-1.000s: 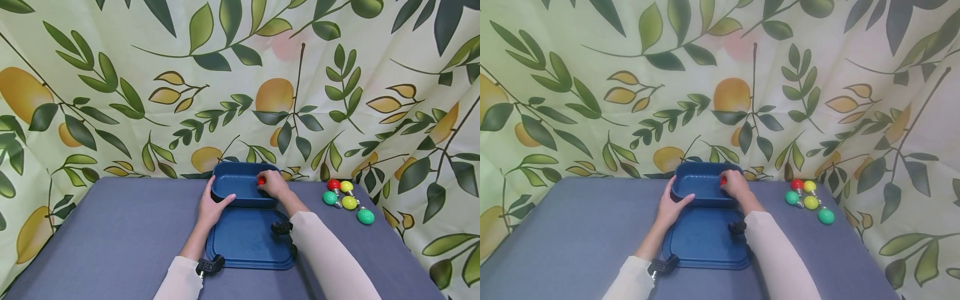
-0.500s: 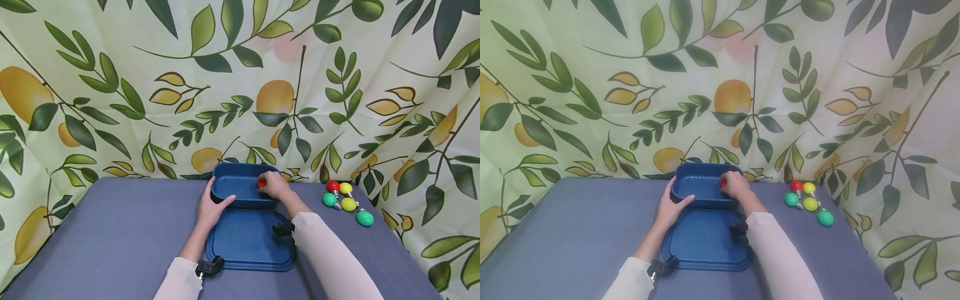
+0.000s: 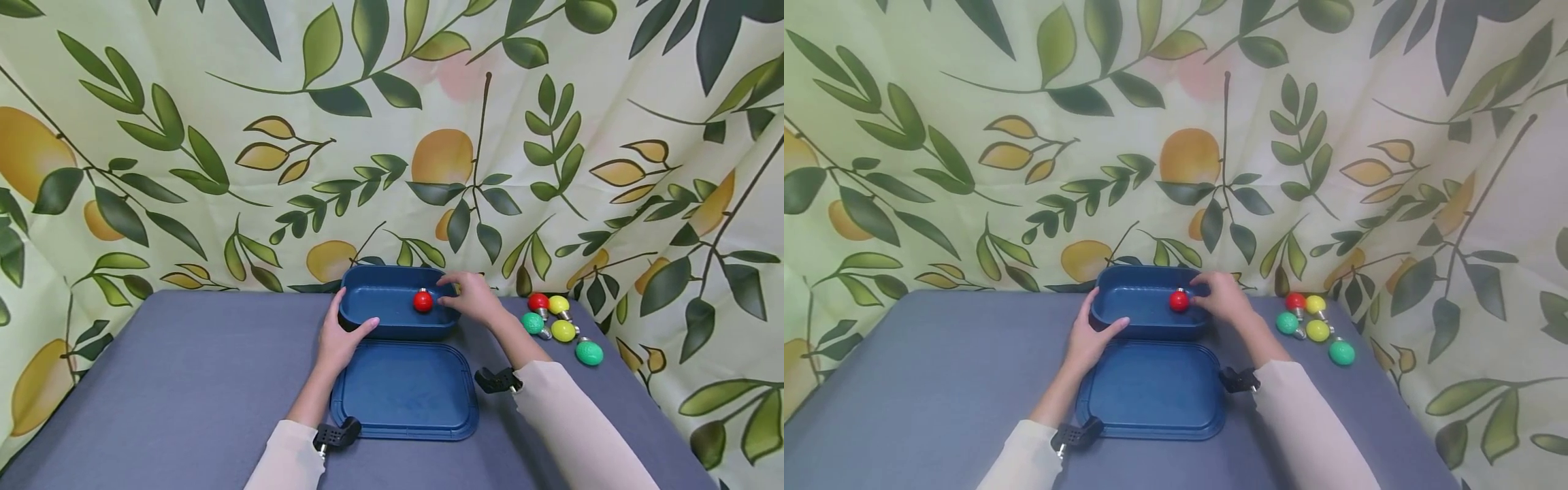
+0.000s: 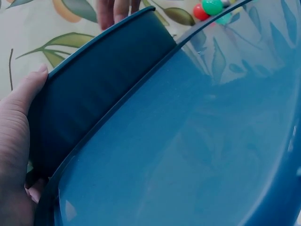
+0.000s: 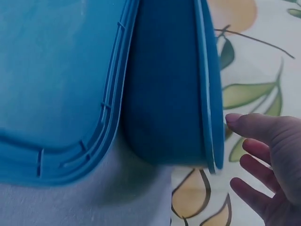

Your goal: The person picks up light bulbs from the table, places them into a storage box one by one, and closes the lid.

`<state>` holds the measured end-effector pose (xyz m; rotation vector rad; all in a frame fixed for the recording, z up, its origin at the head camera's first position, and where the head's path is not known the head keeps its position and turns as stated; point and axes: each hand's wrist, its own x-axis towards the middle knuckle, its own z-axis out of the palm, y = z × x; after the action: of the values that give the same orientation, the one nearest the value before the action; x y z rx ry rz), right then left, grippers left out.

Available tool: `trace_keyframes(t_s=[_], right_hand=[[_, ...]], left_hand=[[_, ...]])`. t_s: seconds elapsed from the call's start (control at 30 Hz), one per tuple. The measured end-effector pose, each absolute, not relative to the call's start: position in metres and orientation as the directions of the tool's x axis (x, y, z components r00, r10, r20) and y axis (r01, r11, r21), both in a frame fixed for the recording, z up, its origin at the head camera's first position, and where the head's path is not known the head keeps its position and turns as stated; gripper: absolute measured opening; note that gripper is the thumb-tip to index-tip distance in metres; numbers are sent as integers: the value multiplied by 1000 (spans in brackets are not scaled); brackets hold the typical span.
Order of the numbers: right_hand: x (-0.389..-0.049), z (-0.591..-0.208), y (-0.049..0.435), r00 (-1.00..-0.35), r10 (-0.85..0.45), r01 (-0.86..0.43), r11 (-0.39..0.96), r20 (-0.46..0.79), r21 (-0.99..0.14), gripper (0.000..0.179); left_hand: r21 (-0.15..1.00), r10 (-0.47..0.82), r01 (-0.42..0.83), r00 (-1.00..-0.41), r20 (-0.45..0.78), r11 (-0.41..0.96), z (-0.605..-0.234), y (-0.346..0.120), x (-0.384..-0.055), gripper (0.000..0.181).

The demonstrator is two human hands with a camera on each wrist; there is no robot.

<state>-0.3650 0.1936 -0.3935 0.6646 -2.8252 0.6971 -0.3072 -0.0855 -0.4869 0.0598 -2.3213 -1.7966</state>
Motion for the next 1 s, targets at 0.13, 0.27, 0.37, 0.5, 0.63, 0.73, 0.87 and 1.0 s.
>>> trace_keyframes(t_s=[0.13, 0.27, 0.37, 0.5, 0.63, 0.73, 0.87, 1.0], right_hand=[[-357, -397, 208, -895, -340, -440, 776, 287, -452, 33], [-349, -404, 224, -906, -278, -411, 755, 318, -511, 41], [-344, -410, 235, -913, -223, -386, 746, 341, -544, 48], [-339, -416, 248, -924, -139, -339, 728, 355, -597, 53], [-335, -423, 258, -935, -35, -280, 685, 354, -673, 53], [-332, -428, 264, -928, 59, -236, 671, 368, -703, 51], [-329, -437, 271, -914, 140, -188, 686, 381, -702, 49], [-325, -451, 278, -887, 198, -176, 689, 417, -703, 45]], left_hand=[[962, -162, 82, -978, 128, 261, -486, -87, -307, 94], [961, -166, 78, -978, 125, 264, -486, -87, -307, 93], [961, -167, 76, -978, 123, 264, -485, -87, -307, 93], [961, -167, 74, -978, 122, 266, -485, -86, -306, 93], [961, -167, 74, -979, 122, 268, -485, -86, -306, 94], [961, -165, 74, -979, 122, 268, -485, -85, -306, 94], [961, -166, 75, -979, 122, 265, -485, -85, -306, 94], [963, -167, 72, -979, 119, 261, -485, -84, -306, 94]])
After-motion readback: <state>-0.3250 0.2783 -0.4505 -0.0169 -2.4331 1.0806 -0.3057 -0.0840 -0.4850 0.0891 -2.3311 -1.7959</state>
